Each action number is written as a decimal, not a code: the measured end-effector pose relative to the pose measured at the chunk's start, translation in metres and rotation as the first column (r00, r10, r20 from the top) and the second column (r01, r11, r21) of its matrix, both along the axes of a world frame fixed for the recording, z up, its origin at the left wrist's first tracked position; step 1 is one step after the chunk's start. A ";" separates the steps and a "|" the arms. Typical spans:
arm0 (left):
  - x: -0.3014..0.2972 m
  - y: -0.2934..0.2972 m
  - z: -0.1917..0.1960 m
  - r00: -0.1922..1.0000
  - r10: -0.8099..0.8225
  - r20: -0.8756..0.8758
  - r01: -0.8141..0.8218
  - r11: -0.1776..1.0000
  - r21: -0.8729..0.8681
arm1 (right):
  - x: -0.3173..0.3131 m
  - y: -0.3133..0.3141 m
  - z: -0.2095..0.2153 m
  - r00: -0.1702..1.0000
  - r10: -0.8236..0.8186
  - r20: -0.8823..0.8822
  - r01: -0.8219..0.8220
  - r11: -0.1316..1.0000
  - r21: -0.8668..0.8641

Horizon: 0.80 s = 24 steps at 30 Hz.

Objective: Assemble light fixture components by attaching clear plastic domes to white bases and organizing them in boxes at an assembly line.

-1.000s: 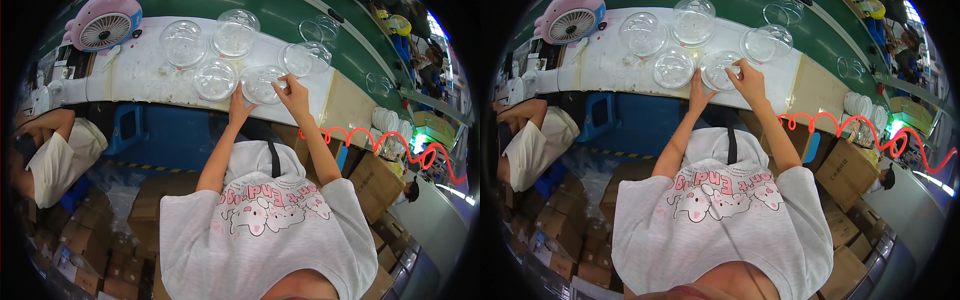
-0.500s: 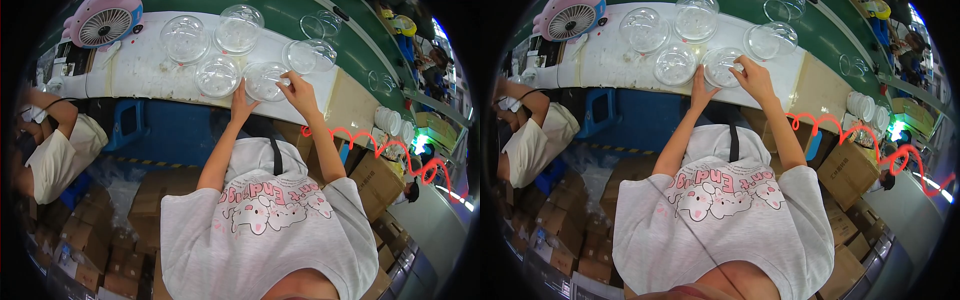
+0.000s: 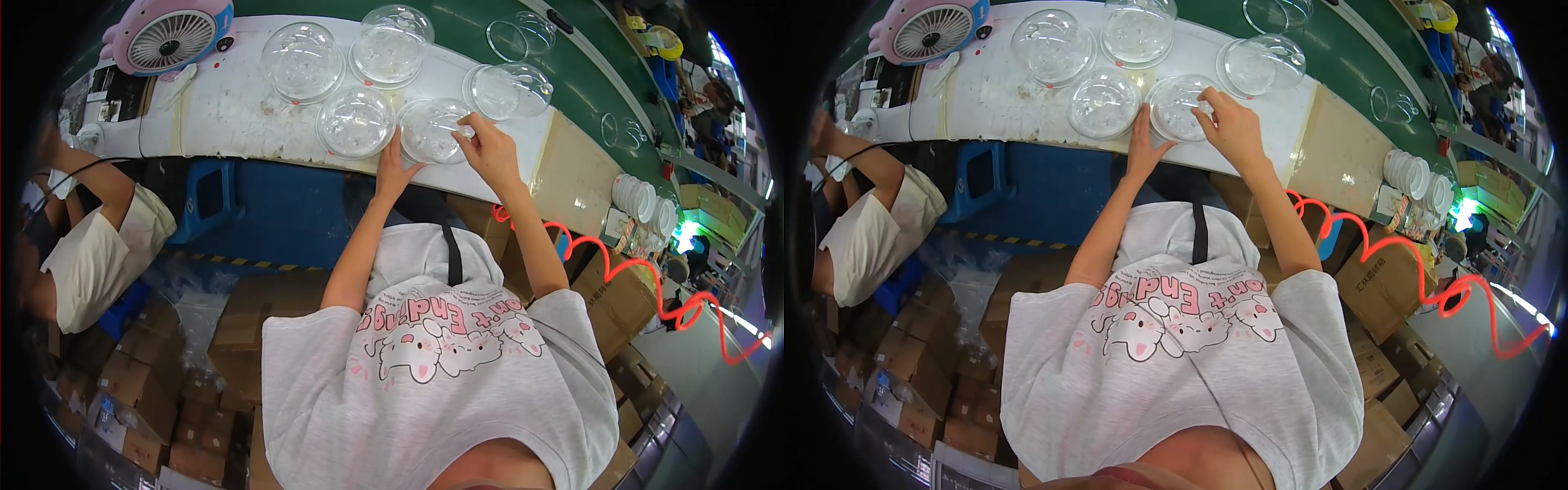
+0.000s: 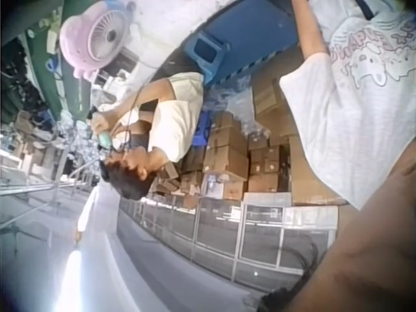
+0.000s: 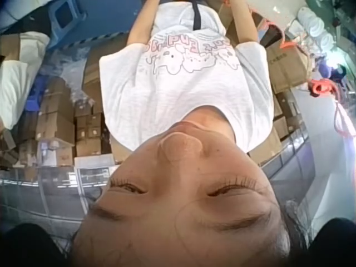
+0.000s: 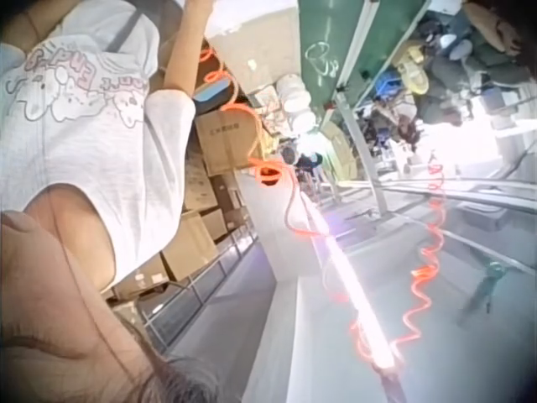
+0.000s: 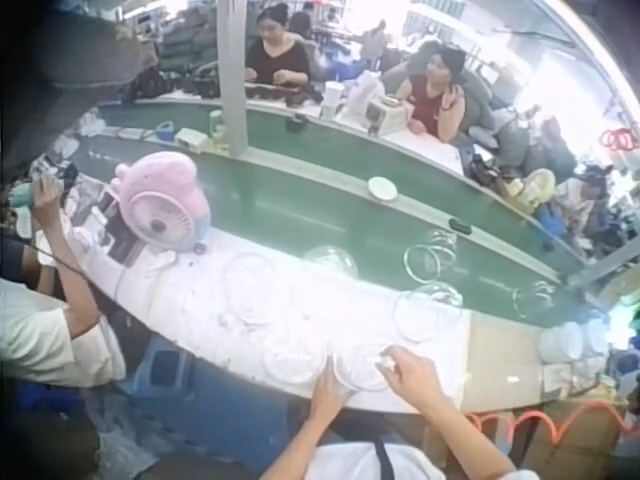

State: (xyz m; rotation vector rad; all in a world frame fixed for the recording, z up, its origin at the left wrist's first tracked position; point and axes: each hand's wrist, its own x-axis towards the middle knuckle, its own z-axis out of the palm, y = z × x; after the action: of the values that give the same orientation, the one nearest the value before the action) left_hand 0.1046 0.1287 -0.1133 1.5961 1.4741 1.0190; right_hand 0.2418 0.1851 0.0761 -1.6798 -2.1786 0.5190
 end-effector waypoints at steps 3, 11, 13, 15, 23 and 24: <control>0.001 0.001 0.003 1.000 -0.006 -0.008 0.006 1.000 -0.008 | -0.001 0.000 0.000 1.000 -0.001 0.026 0.001 1.000 -0.009; 0.003 0.002 0.005 0.999 0.006 -0.041 -0.007 1.000 -0.028 | -0.002 0.002 -0.003 0.999 0.029 -0.023 -0.030 0.999 -0.039; 0.003 0.002 0.005 0.999 0.009 -0.041 -0.010 0.999 -0.034 | -0.002 0.002 -0.001 0.999 -0.014 -0.040 0.010 0.996 -0.090; 0.002 0.002 0.004 0.998 -0.001 -0.069 -0.001 1.000 -0.022 | 0.000 0.000 -0.002 1.000 -0.014 -0.026 0.011 0.997 -0.082; 0.000 0.003 0.005 1.000 -0.008 -0.017 0.008 1.000 0.000 | 0.003 0.006 0.003 0.997 0.075 -0.028 -0.078 0.988 -0.135; -0.001 0.002 0.005 1.000 -0.007 -0.015 0.007 1.000 -0.016 | 0.004 0.007 0.005 0.998 0.068 0.000 -0.066 0.974 -0.215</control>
State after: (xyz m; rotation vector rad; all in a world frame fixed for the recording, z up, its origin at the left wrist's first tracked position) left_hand 0.1039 0.1308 -0.1079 1.5997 1.4824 0.9913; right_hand 0.2462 0.1919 0.0814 -1.7201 -2.2595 0.7941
